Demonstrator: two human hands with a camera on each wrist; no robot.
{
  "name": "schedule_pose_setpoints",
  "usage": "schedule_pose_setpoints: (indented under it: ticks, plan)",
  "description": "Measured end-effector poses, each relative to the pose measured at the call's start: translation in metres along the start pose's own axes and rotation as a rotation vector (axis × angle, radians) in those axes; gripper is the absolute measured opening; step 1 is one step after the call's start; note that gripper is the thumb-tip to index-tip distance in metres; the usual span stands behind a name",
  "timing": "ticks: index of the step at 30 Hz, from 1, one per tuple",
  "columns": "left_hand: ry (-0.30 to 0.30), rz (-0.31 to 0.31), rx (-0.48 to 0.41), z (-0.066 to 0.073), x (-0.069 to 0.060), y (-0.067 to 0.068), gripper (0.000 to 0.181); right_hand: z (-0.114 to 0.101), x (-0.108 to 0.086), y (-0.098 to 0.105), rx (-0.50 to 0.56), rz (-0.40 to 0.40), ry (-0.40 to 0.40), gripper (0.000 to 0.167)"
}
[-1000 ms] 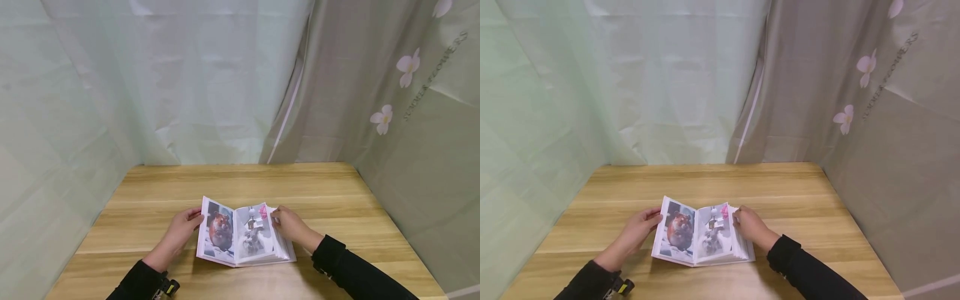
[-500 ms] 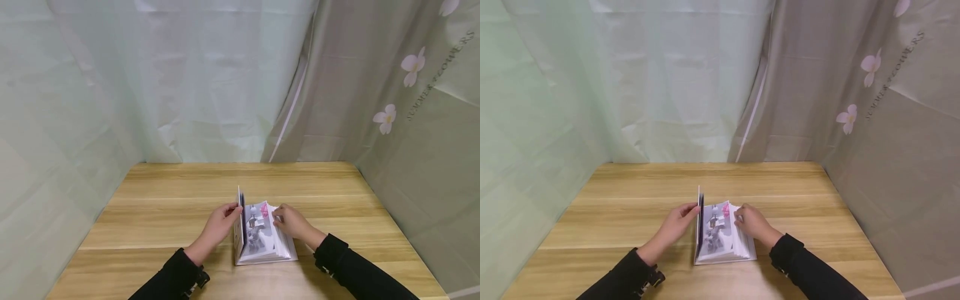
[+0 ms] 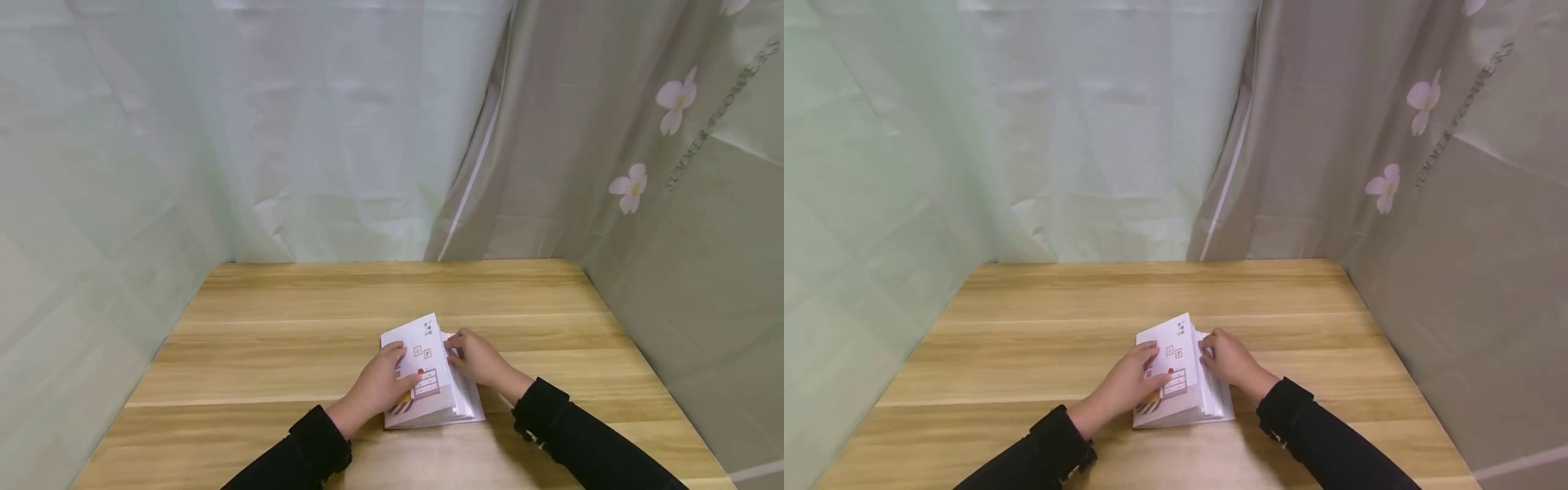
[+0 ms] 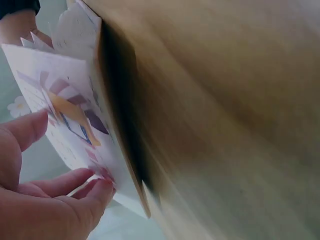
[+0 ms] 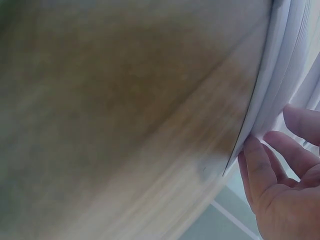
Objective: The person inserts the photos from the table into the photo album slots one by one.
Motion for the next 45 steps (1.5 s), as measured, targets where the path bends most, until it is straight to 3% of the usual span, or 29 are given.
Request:
schedule_pose_setpoints:
  ticks: [7, 18, 24, 36, 45]
  plan:
    - [-0.033, -0.031, 0.064, 0.002, 0.002, -0.003, 0.065, 0.004, 0.004, 0.003, -0.004, -0.030, -0.015, 0.020]
    - [-0.146, -0.076, 0.367, 0.003, 0.004, -0.009, 0.067, 0.006, 0.004, 0.010, 0.093, -0.070, -0.124, 0.017]
    - [-0.138, -0.106, 0.453, 0.007, 0.007, -0.007, 0.067, 0.005, 0.003, 0.011, 0.144, -0.103, -0.178, 0.020]
    - [-0.147, -0.117, 0.479, 0.008, 0.008, -0.008, 0.066, 0.003, -0.001, 0.002, 0.043, -0.099, -0.154, 0.035]
    - [-0.239, -0.132, 0.423, 0.005, 0.012, -0.005, 0.060, 0.004, -0.004, 0.003, 0.010, -0.084, -0.168, 0.038]
Point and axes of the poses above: each hand's wrist, its own x-axis towards the middle knuckle, its own y-axis out of the back of the hand, z = x × y, the point moved 3 cm from there along x, towards the middle knuckle
